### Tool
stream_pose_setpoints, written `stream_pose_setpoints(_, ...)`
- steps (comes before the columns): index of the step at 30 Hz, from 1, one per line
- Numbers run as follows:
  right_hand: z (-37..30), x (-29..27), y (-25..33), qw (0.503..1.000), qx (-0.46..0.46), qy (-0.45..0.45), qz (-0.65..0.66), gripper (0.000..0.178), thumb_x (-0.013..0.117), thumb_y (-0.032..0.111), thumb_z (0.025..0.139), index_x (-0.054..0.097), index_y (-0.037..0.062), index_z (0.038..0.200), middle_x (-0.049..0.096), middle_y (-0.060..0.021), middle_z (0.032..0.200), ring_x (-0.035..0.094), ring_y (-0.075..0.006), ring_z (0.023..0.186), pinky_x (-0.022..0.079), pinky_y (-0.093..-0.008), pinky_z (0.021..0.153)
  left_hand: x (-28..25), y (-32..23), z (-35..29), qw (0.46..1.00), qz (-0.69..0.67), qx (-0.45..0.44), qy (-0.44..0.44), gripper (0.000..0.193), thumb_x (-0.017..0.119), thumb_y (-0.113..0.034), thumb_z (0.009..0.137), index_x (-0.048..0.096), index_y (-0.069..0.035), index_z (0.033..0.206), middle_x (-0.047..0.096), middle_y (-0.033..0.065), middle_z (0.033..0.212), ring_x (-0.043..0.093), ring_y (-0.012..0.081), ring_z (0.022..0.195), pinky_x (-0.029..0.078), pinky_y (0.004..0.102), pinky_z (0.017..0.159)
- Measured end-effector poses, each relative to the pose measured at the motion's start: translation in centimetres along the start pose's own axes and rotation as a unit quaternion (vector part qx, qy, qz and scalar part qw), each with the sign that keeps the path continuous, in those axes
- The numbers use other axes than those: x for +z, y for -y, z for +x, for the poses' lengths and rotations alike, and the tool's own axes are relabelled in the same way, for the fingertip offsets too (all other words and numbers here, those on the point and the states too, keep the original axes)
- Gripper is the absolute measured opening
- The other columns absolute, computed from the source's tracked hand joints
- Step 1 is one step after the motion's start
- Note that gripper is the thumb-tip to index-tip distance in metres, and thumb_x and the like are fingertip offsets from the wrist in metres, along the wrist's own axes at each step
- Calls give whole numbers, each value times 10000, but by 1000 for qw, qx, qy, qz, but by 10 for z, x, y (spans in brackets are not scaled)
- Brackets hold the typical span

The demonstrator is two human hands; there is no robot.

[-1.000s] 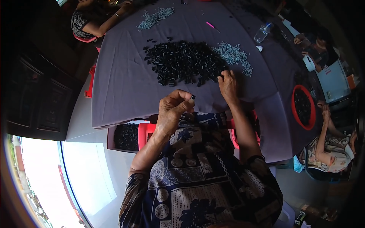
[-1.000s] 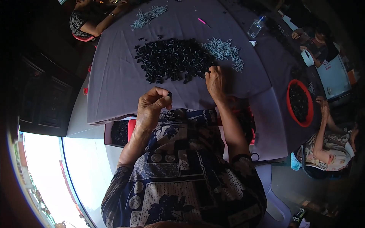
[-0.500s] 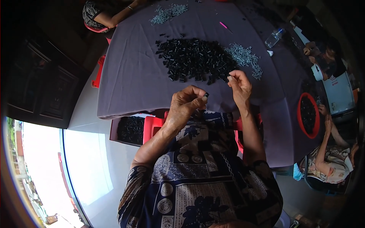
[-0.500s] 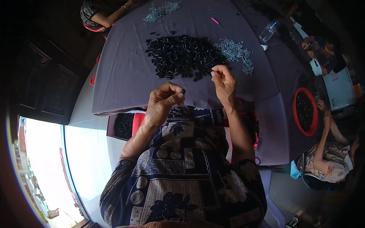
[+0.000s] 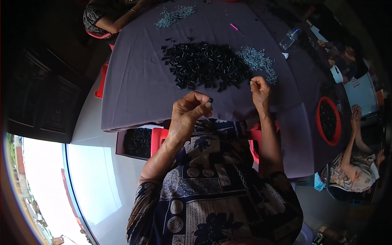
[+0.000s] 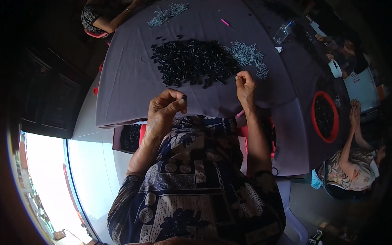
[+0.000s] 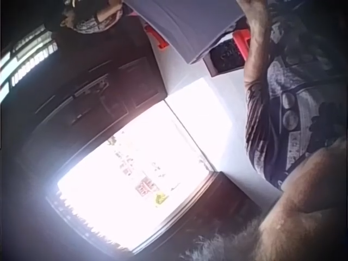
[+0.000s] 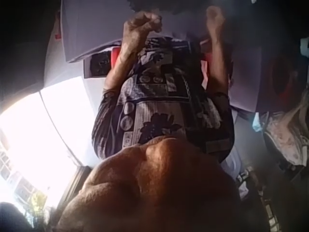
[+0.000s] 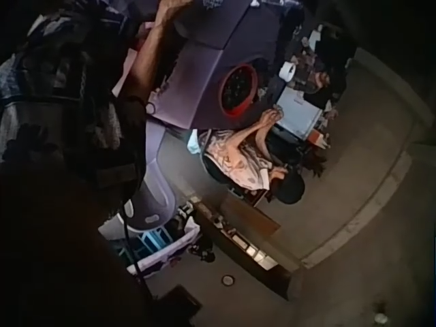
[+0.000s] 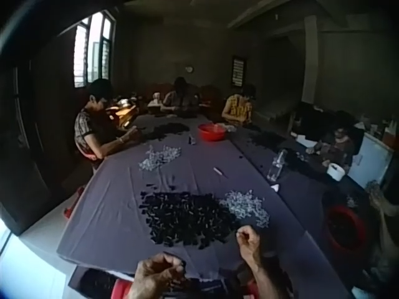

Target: The person assembles small plastic components by hand, joining pins into plastic pieces and setting the assembled parts down on the table.

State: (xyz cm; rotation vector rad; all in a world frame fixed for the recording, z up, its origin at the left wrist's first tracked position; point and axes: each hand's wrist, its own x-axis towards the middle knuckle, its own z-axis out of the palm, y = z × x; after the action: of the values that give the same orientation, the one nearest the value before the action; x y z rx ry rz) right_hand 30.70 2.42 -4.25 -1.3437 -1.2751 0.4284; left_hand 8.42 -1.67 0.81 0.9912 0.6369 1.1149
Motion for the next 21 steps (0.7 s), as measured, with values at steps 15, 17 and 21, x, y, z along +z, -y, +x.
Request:
stream_pose_setpoints(15,10,-14,-22,998,-21,39,-50,63,430,-1,681,483,2,716,470,-40,572,422,-82,515,356,-218,486,18,18,13,1000,-1,2,5,46,513,-26,704,513,1,741,508,30,627,482,89,555,389,204,556)
stream_pose_setpoints(17,7,-12,-13,995,-7,64,-76,76,420,-4,684,475,0,737,485,-70,596,458,-122,534,374,-239,507,19,17,14,1000,-3,6,9,43,514,-26,708,514,-3,745,515,22,626,491,78,553,396,195,554)
stream_pose_setpoints(21,7,-7,-17,989,-80,56,-112,81,424,-10,681,468,2,748,496,-97,633,490,-186,566,387,-269,528,18,15,15,1000,2,6,10,45,520,-31,707,515,-3,742,514,22,620,490,77,551,395,193,549)
